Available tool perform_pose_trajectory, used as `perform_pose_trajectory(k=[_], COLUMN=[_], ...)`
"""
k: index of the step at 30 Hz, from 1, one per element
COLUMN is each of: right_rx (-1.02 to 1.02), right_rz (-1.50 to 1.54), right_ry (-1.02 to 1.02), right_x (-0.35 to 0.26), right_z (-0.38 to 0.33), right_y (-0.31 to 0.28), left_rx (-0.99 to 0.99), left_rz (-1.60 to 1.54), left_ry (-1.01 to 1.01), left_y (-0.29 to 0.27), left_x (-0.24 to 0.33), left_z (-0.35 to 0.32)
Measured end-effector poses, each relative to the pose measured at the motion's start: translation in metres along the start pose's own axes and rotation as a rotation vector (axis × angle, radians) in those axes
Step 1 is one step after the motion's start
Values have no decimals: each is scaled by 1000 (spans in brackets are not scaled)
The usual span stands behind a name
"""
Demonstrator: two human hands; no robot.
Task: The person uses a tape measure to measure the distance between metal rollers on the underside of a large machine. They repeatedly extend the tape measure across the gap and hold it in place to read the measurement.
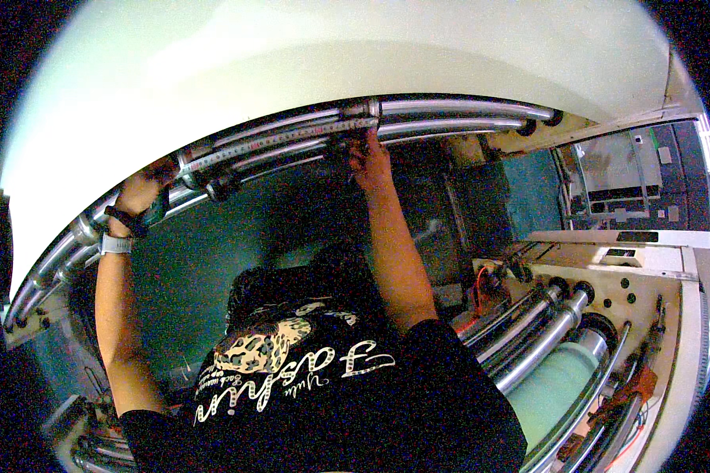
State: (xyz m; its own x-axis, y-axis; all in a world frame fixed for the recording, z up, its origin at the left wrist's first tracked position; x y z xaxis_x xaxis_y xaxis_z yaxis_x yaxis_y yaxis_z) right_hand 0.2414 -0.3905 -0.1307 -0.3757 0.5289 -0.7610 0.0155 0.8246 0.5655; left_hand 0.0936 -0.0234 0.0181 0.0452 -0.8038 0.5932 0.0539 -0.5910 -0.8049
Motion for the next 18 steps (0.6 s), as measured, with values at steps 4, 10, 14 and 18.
perform_pose_trajectory(k=[4, 10, 14, 18], right_rx=[28, 150, 250, 157], right_rz=[-30, -124, -276, -405], right_ry=[9, 31, -281, -677], right_x=[-1, -11, -52, -92], right_z=[-3, -18, -38, -31], right_y=[-1, 5, 7, 18], left_rx=[-39, -189, -43, -33], left_rz=[-91, -95, -132, -112], left_ry=[-52, -232, -59, -78], left_y=[5, 16, 5, 8], left_x=[-4, -28, -3, -10], left_z=[1, 1, -3, 1])
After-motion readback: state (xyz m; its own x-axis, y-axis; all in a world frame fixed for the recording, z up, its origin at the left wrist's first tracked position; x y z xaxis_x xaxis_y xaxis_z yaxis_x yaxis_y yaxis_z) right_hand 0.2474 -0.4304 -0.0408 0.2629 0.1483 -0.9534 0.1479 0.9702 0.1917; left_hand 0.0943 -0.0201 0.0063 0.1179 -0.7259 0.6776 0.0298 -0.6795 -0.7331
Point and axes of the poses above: each hand's wrist, its own z-axis towards the middle knuckle, its own y-axis out of the palm, x = y × z, the point moved 9 cm from there along z, towards the middle knuckle, and after that the axes turned 1 degree about z, right-handed, at the moved point
